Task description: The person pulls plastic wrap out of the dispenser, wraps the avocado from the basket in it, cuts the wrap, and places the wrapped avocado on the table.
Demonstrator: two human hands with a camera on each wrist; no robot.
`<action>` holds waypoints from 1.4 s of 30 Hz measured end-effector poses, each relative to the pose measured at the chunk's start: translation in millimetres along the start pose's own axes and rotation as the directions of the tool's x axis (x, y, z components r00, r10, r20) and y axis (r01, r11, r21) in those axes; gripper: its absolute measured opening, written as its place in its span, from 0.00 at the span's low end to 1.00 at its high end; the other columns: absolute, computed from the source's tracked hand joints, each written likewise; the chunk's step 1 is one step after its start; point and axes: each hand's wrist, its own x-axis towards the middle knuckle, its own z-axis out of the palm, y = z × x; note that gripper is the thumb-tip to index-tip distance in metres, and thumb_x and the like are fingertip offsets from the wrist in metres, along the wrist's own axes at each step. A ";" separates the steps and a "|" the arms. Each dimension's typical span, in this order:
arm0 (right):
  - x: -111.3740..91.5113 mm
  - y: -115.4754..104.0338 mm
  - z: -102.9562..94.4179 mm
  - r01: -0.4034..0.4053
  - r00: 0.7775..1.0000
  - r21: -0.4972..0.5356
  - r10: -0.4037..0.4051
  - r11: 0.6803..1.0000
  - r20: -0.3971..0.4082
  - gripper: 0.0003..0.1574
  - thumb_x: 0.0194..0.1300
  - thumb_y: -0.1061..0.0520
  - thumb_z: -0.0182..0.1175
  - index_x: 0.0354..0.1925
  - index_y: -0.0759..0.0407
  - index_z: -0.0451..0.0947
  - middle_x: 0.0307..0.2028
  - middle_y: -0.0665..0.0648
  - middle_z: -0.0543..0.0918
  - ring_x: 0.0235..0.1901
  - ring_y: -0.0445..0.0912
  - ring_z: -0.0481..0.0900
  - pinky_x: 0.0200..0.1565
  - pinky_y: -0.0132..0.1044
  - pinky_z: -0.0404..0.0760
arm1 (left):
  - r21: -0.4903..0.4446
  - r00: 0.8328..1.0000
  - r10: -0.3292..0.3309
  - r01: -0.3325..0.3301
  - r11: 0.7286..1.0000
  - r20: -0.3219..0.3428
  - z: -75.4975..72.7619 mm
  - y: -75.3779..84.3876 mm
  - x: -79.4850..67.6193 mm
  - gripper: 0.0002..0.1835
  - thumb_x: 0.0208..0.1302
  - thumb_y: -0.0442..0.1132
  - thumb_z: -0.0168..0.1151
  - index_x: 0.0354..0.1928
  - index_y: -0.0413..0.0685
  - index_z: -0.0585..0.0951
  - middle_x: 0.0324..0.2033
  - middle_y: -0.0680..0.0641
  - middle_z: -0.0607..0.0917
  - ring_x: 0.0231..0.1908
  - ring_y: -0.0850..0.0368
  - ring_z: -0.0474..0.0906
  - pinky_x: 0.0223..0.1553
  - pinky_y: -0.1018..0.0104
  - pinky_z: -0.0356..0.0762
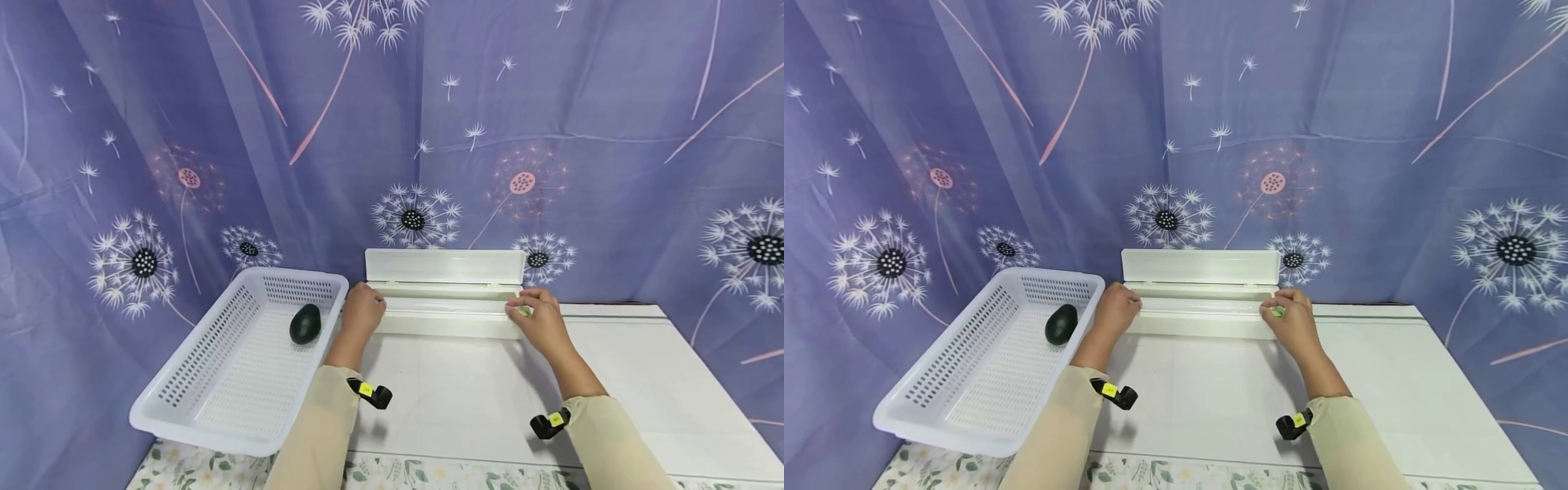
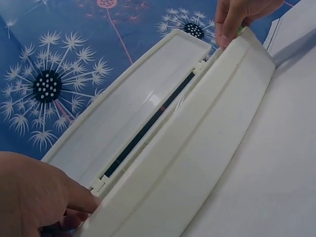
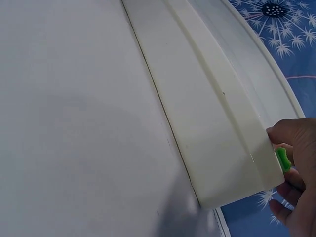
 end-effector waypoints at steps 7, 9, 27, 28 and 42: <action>-0.1 -2.9 3.9 -0.012 1.000 0.020 0.012 1.000 -0.029 0.14 0.68 0.58 0.63 0.42 0.70 0.84 0.62 0.70 0.71 0.65 0.68 0.61 0.65 0.63 0.62 | -0.013 0.999 0.022 -0.023 1.000 -0.048 -1.3 -1.4 -2.2 0.06 0.65 0.35 0.64 0.35 0.43 0.89 0.42 0.42 0.84 0.45 0.44 0.82 0.50 0.50 0.80; -0.4 -3.3 4.0 -0.013 0.999 0.014 0.014 1.000 -0.030 0.14 0.69 0.58 0.62 0.42 0.70 0.84 0.61 0.70 0.71 0.65 0.68 0.62 0.65 0.63 0.62 | -0.044 0.997 0.024 -0.027 0.999 -0.069 -1.3 -2.2 -2.6 0.06 0.65 0.34 0.63 0.35 0.42 0.88 0.39 0.42 0.84 0.43 0.44 0.82 0.49 0.51 0.80; -4.7 -1.6 7.1 0.037 0.983 -0.010 -0.038 0.999 -0.181 0.12 0.69 0.56 0.64 0.43 0.64 0.87 0.50 0.68 0.82 0.56 0.64 0.72 0.56 0.57 0.68 | -0.167 0.987 0.012 -0.039 0.985 -0.163 0.5 -5.7 -6.6 0.04 0.67 0.35 0.63 0.36 0.43 0.85 0.35 0.44 0.85 0.37 0.48 0.81 0.43 0.53 0.79; -4.9 -1.9 7.2 0.043 0.981 -0.009 -0.044 0.999 -0.187 0.12 0.69 0.57 0.65 0.43 0.64 0.87 0.50 0.68 0.83 0.56 0.65 0.72 0.57 0.57 0.68 | -0.173 0.987 0.008 -0.037 0.984 -0.163 0.7 -5.7 -6.8 0.04 0.68 0.35 0.63 0.36 0.43 0.85 0.35 0.44 0.85 0.37 0.48 0.81 0.43 0.54 0.79; -4.8 -1.8 7.7 0.070 0.970 -0.023 -0.073 0.997 -0.234 0.11 0.71 0.57 0.62 0.44 0.63 0.86 0.45 0.66 0.87 0.48 0.60 0.76 0.52 0.53 0.71 | -0.227 0.981 0.001 -0.046 0.973 -0.195 2.3 -8.7 -8.4 0.04 0.69 0.35 0.63 0.37 0.43 0.84 0.33 0.43 0.85 0.36 0.48 0.82 0.42 0.54 0.79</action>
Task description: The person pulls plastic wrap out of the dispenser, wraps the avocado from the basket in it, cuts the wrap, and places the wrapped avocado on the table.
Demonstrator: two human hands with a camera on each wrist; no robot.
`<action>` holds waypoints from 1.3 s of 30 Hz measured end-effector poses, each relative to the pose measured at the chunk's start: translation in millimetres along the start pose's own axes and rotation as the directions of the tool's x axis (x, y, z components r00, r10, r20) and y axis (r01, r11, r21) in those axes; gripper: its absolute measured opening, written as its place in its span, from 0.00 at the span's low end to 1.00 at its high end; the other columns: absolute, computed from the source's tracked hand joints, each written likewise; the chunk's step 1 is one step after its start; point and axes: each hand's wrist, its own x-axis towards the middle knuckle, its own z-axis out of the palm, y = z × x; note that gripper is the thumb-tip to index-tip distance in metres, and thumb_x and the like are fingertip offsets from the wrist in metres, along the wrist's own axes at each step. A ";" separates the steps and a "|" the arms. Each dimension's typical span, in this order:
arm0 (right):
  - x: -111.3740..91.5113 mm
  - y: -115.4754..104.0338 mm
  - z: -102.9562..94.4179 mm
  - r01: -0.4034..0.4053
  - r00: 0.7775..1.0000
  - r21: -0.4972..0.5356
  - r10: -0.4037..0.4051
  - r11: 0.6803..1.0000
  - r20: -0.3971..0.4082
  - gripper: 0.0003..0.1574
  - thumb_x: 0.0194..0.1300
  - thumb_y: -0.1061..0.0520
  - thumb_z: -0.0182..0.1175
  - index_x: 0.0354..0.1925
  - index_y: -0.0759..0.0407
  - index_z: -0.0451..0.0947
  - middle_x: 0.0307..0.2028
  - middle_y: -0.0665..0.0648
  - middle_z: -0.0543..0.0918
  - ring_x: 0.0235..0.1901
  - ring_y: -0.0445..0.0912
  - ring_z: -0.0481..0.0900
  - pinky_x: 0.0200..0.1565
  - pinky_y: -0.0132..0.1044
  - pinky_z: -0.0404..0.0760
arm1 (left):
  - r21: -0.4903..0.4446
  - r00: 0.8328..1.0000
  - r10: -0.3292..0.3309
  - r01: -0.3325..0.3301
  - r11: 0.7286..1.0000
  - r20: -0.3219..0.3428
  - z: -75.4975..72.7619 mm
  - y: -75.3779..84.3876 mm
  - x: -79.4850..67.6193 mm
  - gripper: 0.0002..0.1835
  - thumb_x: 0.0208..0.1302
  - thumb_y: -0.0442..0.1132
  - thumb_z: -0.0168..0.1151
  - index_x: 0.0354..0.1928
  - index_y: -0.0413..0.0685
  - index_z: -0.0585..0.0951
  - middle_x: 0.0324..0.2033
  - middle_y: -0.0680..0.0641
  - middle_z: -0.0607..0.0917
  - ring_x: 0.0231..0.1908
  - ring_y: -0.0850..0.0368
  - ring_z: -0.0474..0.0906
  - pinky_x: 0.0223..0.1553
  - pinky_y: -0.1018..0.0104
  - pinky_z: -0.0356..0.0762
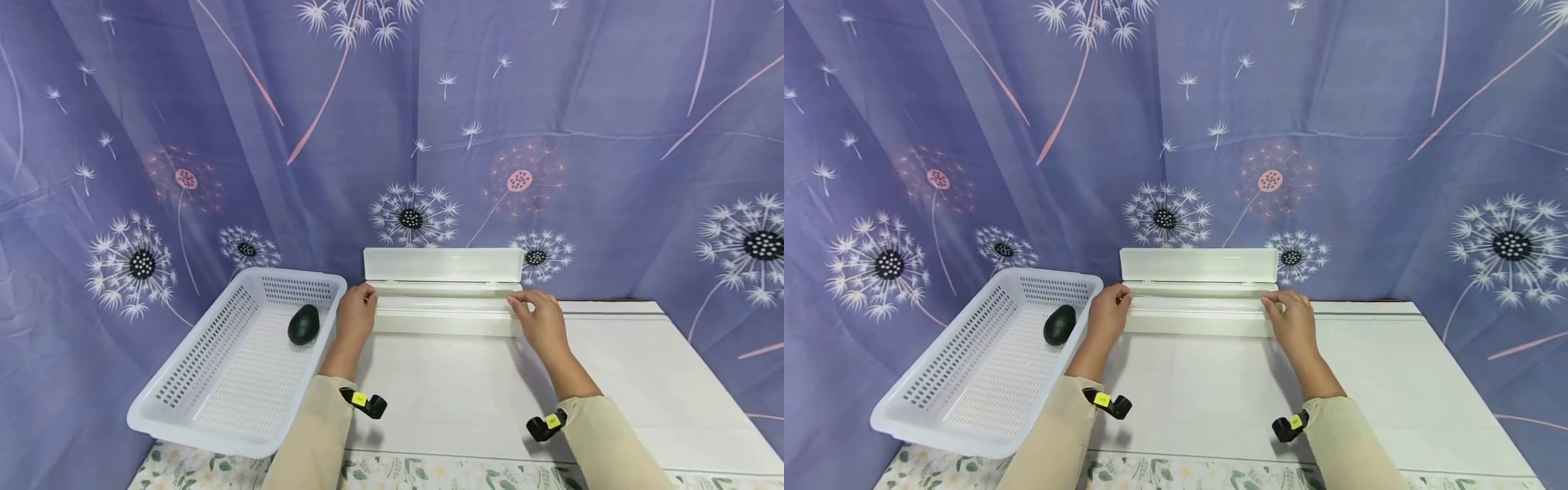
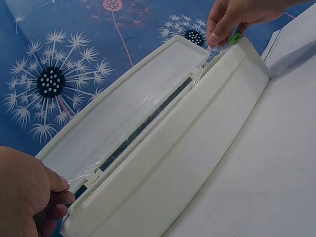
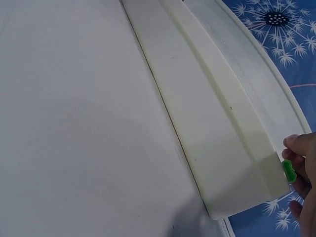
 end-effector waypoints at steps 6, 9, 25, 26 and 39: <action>0.0 -1.1 0.0 0.020 0.999 -0.004 -0.020 1.000 -0.049 0.10 0.70 0.58 0.64 0.44 0.63 0.87 0.40 0.65 0.88 0.44 0.59 0.77 0.47 0.49 0.71 | -0.025 0.998 0.020 -0.021 0.999 -0.060 2.1 -2.0 -1.0 0.04 0.68 0.34 0.62 0.38 0.41 0.84 0.34 0.42 0.85 0.37 0.46 0.83 0.42 0.53 0.80; 0.1 -1.2 0.2 0.021 0.998 -0.004 -0.022 1.000 -0.060 0.10 0.69 0.59 0.64 0.44 0.63 0.87 0.40 0.65 0.88 0.44 0.60 0.77 0.47 0.48 0.70 | -0.029 0.996 0.026 -0.029 0.999 -0.084 2.7 -2.3 -0.8 0.04 0.69 0.34 0.62 0.37 0.41 0.83 0.34 0.41 0.84 0.37 0.45 0.82 0.43 0.52 0.80; -1.5 -8.1 -3.6 0.068 0.988 0.016 -0.065 0.998 -0.136 0.06 0.66 0.63 0.66 0.40 0.66 0.87 0.39 0.66 0.88 0.42 0.58 0.77 0.45 0.44 0.69 | -0.096 0.986 0.045 -0.061 0.993 -0.160 0.6 2.0 -4.9 0.04 0.69 0.34 0.61 0.38 0.39 0.82 0.34 0.41 0.82 0.36 0.46 0.80 0.42 0.53 0.80; -1.5 -8.5 -4.0 0.072 0.988 0.020 -0.068 0.997 -0.141 0.06 0.66 0.63 0.66 0.40 0.66 0.87 0.39 0.66 0.88 0.41 0.58 0.77 0.45 0.43 0.69 | -0.102 0.986 0.043 -0.059 0.993 -0.161 -0.1 2.8 -5.2 0.05 0.69 0.34 0.61 0.38 0.39 0.82 0.33 0.40 0.82 0.35 0.46 0.80 0.42 0.54 0.79; -2.3 -12.4 -8.8 0.109 0.979 0.051 -0.099 0.993 -0.179 0.05 0.64 0.65 0.67 0.39 0.65 0.87 0.37 0.66 0.87 0.40 0.57 0.77 0.45 0.42 0.68 | -0.122 0.985 0.042 -0.063 0.991 -0.165 -7.5 10.3 -8.1 0.05 0.71 0.35 0.60 0.39 0.39 0.82 0.34 0.41 0.80 0.35 0.47 0.78 0.41 0.56 0.77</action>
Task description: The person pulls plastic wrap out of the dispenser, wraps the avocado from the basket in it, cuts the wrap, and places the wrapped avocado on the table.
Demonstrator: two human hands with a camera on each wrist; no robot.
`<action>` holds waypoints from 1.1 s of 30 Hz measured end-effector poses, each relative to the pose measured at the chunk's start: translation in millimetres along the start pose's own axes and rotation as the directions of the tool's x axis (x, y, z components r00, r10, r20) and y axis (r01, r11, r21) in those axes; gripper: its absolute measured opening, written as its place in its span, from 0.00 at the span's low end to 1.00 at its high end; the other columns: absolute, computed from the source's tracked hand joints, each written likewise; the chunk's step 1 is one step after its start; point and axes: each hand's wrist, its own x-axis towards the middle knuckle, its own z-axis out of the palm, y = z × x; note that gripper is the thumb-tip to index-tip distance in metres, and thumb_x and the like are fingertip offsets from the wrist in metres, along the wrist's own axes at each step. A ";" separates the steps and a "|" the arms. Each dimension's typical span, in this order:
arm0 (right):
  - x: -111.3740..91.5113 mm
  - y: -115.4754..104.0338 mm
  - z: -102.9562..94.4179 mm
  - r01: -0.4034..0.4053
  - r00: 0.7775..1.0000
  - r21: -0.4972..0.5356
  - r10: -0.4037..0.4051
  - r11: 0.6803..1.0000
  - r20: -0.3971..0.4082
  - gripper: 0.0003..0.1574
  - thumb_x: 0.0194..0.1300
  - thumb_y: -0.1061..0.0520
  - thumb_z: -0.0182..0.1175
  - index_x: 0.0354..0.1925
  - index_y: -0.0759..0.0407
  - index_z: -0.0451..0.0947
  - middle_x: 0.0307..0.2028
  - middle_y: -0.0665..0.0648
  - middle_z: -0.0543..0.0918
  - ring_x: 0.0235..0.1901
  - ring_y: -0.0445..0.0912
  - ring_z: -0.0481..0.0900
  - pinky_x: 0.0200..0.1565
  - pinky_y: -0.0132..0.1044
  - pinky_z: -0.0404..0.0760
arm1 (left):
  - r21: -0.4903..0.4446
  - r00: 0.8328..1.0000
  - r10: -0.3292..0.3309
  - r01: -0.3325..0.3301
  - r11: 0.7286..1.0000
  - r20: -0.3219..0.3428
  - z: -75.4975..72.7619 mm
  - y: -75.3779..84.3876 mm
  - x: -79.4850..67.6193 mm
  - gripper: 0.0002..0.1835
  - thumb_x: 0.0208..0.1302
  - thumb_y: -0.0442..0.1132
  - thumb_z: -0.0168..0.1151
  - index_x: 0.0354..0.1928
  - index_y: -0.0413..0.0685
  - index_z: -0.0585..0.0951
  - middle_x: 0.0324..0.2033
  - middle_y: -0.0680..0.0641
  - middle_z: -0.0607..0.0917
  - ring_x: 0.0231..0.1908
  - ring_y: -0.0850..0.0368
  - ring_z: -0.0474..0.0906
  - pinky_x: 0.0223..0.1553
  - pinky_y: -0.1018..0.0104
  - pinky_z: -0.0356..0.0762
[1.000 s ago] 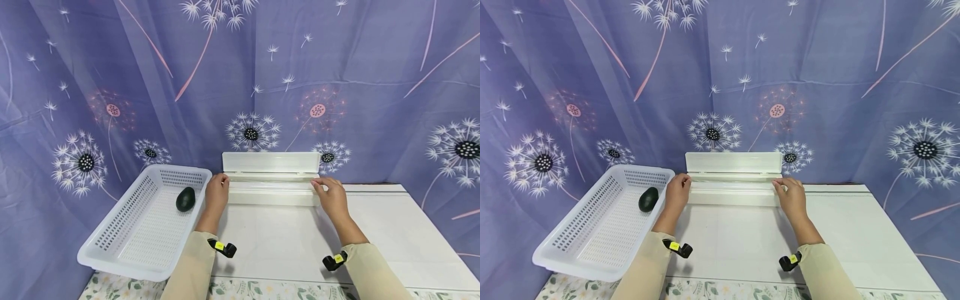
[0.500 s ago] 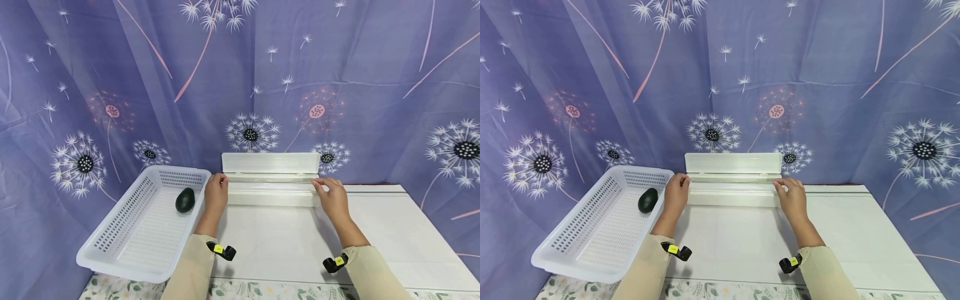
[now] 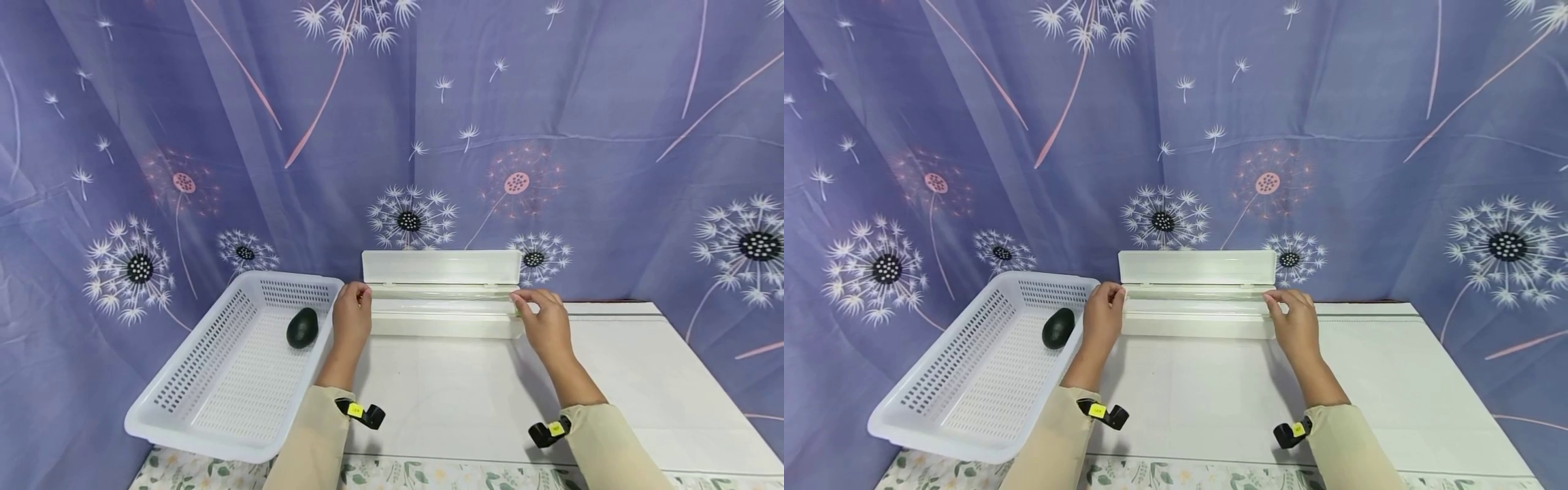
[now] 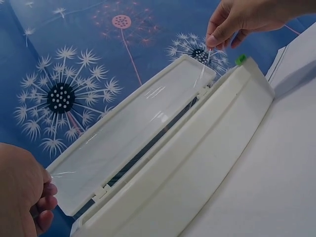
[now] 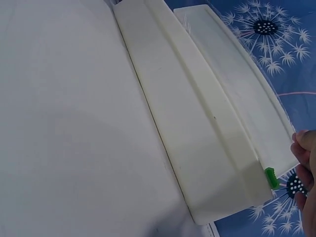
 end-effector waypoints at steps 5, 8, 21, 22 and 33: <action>0.6 -2.9 -2.4 0.008 1.000 0.006 -0.008 1.000 -0.011 0.06 0.64 0.65 0.67 0.39 0.67 0.86 0.36 0.66 0.87 0.39 0.57 0.77 0.44 0.41 0.67 | -0.012 1.000 -0.017 0.017 1.000 -0.002 -3.1 3.2 0.1 0.05 0.71 0.35 0.61 0.39 0.39 0.82 0.34 0.41 0.80 0.36 0.47 0.78 0.42 0.56 0.77; 1.0 -4.7 -3.9 0.015 1.000 0.013 -0.015 1.000 -0.020 0.06 0.64 0.65 0.67 0.39 0.68 0.86 0.36 0.67 0.87 0.39 0.57 0.76 0.44 0.41 0.67 | -0.021 1.000 -0.028 0.028 0.999 -0.001 -4.4 4.9 0.4 0.05 0.71 0.35 0.61 0.39 0.40 0.82 0.35 0.40 0.80 0.37 0.47 0.78 0.42 0.56 0.77; 3.1 -11.5 -9.0 0.038 0.998 0.031 -0.036 0.999 -0.060 0.07 0.64 0.65 0.67 0.38 0.70 0.86 0.40 0.66 0.88 0.40 0.53 0.75 0.45 0.39 0.68 | -0.045 1.000 0.005 -0.006 0.999 -0.012 -9.8 7.6 0.9 0.07 0.72 0.36 0.60 0.41 0.39 0.82 0.35 0.40 0.81 0.37 0.47 0.78 0.42 0.56 0.77; 3.2 -12.2 -9.6 0.040 0.997 0.031 -0.038 0.999 -0.063 0.07 0.64 0.65 0.67 0.38 0.70 0.86 0.41 0.67 0.88 0.41 0.54 0.75 0.45 0.39 0.68 | -0.048 1.000 0.009 -0.010 0.999 -0.013 -10.3 8.1 1.0 0.07 0.72 0.36 0.60 0.41 0.39 0.82 0.35 0.40 0.80 0.37 0.47 0.78 0.42 0.56 0.77; 3.6 -17.9 -14.0 0.051 0.996 0.046 -0.048 0.998 -0.076 0.07 0.64 0.64 0.67 0.39 0.69 0.86 0.40 0.65 0.88 0.40 0.53 0.75 0.45 0.38 0.68 | -0.059 1.000 0.001 -0.003 0.998 -0.030 -13.9 12.2 -0.5 0.07 0.72 0.36 0.59 0.41 0.39 0.82 0.36 0.40 0.80 0.38 0.46 0.78 0.43 0.55 0.77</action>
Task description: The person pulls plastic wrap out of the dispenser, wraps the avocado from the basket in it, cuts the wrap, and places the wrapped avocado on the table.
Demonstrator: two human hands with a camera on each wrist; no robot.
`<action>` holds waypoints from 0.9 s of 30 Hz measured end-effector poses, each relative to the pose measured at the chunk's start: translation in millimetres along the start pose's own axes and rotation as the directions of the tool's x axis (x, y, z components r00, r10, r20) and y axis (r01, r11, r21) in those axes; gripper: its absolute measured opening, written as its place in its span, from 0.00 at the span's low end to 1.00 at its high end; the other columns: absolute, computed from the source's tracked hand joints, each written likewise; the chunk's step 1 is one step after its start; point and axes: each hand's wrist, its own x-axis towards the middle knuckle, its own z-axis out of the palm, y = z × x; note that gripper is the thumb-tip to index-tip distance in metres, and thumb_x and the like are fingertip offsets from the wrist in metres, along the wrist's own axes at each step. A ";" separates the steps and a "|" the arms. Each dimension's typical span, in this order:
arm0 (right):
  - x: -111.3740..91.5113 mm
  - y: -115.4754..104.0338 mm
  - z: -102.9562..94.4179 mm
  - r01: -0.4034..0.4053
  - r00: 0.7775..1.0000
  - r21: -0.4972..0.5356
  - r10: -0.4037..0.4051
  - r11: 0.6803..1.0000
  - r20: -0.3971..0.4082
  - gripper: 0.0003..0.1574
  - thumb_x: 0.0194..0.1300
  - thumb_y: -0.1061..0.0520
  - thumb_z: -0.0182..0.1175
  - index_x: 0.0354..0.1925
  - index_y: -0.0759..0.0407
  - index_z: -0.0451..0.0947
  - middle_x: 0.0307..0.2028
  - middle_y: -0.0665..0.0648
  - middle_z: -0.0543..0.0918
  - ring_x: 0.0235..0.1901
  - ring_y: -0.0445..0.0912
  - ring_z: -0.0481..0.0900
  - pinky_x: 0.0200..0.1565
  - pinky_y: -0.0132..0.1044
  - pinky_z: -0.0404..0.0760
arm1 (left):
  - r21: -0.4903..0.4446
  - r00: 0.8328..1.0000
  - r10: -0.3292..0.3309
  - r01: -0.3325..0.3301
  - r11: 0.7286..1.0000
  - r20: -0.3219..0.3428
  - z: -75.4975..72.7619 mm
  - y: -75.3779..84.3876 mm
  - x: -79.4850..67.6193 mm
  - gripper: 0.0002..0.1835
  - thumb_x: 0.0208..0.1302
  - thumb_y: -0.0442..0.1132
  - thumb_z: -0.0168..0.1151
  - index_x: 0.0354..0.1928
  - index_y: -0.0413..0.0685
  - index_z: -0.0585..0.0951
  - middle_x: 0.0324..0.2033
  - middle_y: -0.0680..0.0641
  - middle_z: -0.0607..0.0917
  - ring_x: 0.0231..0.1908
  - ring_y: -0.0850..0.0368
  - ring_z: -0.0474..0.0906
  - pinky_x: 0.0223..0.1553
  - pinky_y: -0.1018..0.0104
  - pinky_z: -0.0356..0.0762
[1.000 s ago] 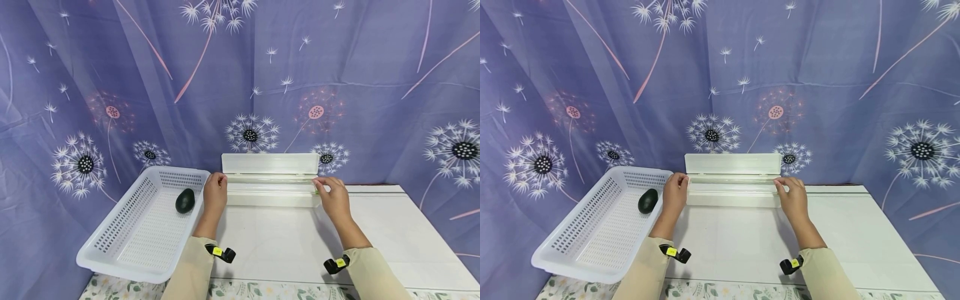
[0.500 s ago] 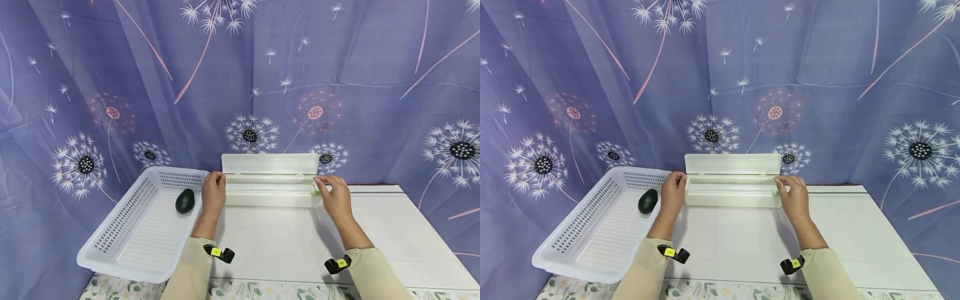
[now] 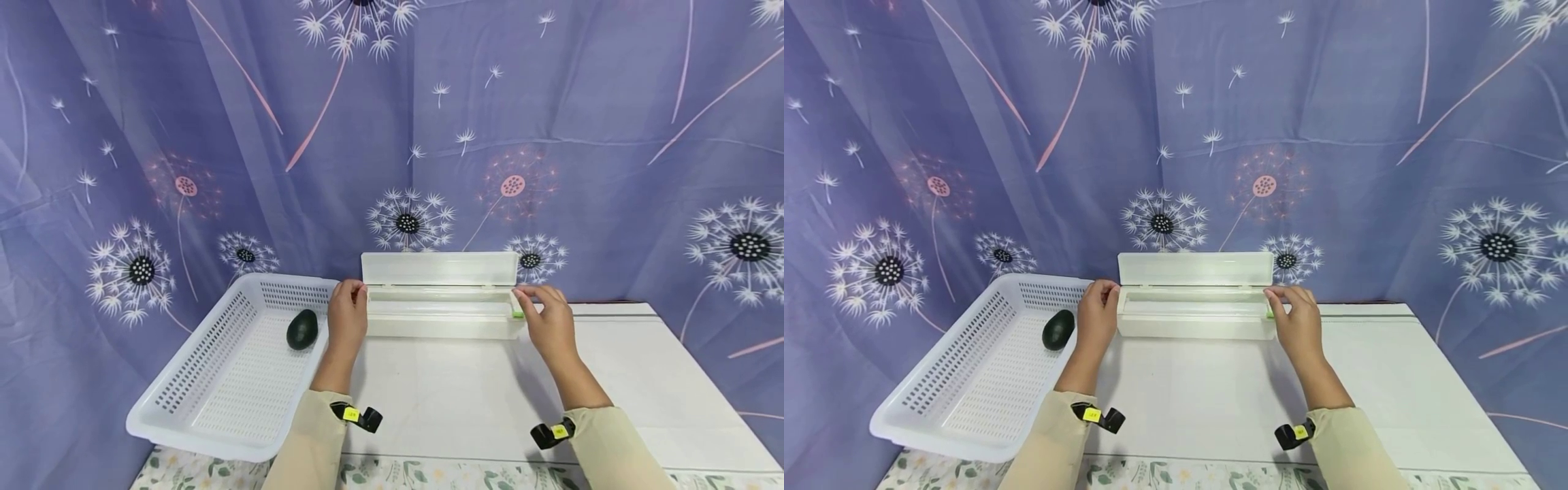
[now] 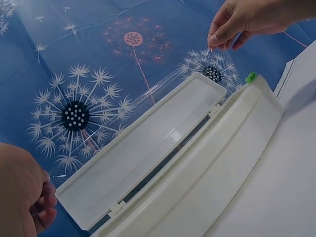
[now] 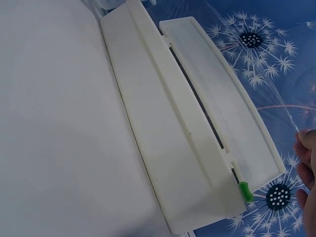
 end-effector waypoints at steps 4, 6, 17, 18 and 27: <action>0.8 -2.4 -1.6 -0.007 1.000 0.004 0.007 1.000 0.001 0.07 0.65 0.64 0.67 0.39 0.68 0.86 0.39 0.65 0.88 0.41 0.53 0.76 0.46 0.38 0.68 | -0.017 1.000 -0.002 0.002 1.000 -0.011 -1.3 2.4 0.0 0.06 0.72 0.35 0.60 0.41 0.38 0.82 0.36 0.40 0.80 0.38 0.46 0.78 0.44 0.55 0.77; 1.2 -4.0 -2.9 -0.012 1.000 0.002 0.012 1.000 0.001 0.07 0.65 0.63 0.67 0.39 0.68 0.86 0.38 0.65 0.87 0.41 0.52 0.75 0.46 0.38 0.67 | -0.025 1.000 -0.004 0.003 1.000 -0.015 -2.4 4.8 -0.2 0.06 0.71 0.35 0.60 0.40 0.38 0.82 0.35 0.40 0.80 0.38 0.46 0.78 0.44 0.55 0.77; 3.3 -15.1 -9.4 0.000 1.000 -0.012 0.000 1.000 -0.004 0.07 0.66 0.64 0.66 0.39 0.69 0.86 0.36 0.65 0.86 0.40 0.53 0.74 0.44 0.37 0.67 | -0.056 1.000 0.000 -0.001 0.998 -0.027 -10.1 12.6 -1.9 0.08 0.73 0.36 0.59 0.41 0.38 0.82 0.37 0.39 0.81 0.39 0.46 0.79 0.44 0.54 0.79; 3.6 -15.6 -9.8 -0.001 1.000 -0.014 0.001 1.000 -0.003 0.07 0.66 0.64 0.66 0.39 0.69 0.86 0.36 0.65 0.86 0.41 0.53 0.75 0.45 0.37 0.67 | -0.064 1.000 0.006 -0.008 0.998 -0.029 -10.4 12.7 -1.9 0.08 0.73 0.36 0.58 0.41 0.37 0.81 0.38 0.39 0.81 0.39 0.45 0.79 0.44 0.54 0.79; 7.5 -20.4 -14.7 0.017 1.000 -0.001 -0.017 1.000 -0.001 0.06 0.66 0.64 0.66 0.39 0.68 0.85 0.37 0.66 0.86 0.43 0.53 0.76 0.48 0.39 0.67 | -0.092 0.998 0.042 -0.047 0.995 -0.053 -13.4 16.3 -2.6 0.08 0.73 0.36 0.58 0.41 0.37 0.81 0.38 0.39 0.81 0.39 0.46 0.79 0.44 0.55 0.79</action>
